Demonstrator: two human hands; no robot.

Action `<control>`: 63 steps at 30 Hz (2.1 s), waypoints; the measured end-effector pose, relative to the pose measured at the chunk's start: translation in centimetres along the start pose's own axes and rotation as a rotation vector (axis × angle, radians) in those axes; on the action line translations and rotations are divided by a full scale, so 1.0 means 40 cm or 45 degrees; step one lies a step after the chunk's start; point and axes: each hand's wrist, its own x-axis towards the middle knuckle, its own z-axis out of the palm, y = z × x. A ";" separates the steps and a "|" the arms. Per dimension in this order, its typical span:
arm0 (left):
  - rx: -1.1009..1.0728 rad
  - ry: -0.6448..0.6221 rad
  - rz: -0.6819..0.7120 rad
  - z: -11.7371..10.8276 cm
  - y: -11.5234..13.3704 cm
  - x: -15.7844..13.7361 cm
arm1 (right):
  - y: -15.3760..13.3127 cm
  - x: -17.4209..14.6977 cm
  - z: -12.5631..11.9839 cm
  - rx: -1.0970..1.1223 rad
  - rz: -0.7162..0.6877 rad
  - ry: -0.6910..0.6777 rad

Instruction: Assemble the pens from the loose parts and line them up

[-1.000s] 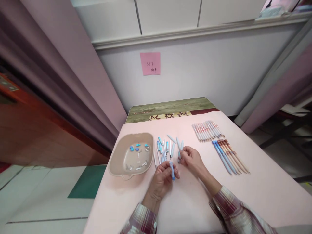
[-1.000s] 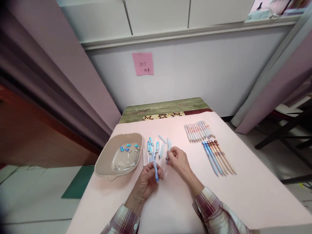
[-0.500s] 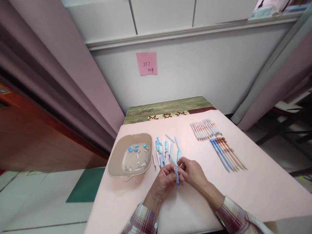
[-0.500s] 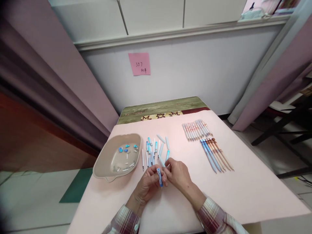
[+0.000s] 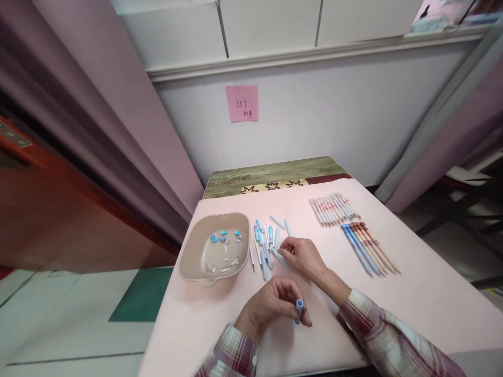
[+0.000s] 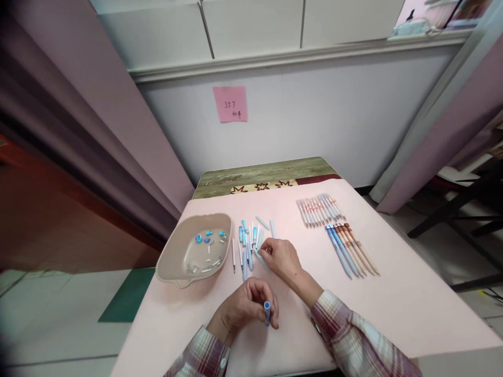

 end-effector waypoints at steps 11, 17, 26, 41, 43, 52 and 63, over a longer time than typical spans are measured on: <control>0.012 -0.132 -0.187 -0.003 0.001 -0.013 | -0.092 0.030 0.079 -0.524 0.094 -0.210; -0.033 0.062 0.056 -0.008 0.000 -0.004 | -0.051 0.020 0.043 -0.005 0.196 -0.120; 0.010 0.559 0.454 -0.010 0.016 0.024 | 0.048 -0.041 -0.051 0.823 -0.011 -0.061; 0.186 0.620 0.430 -0.010 0.009 0.024 | 0.072 -0.106 0.017 0.926 -0.046 -0.233; 0.175 0.619 0.440 -0.014 0.005 0.024 | 0.084 -0.099 -0.006 0.793 -0.087 -0.240; 0.216 0.645 0.405 -0.011 0.009 0.023 | 0.038 0.127 -0.103 -0.044 -0.034 0.062; 0.214 0.665 0.419 -0.020 0.011 0.022 | -0.061 0.281 0.029 -0.530 0.314 -0.055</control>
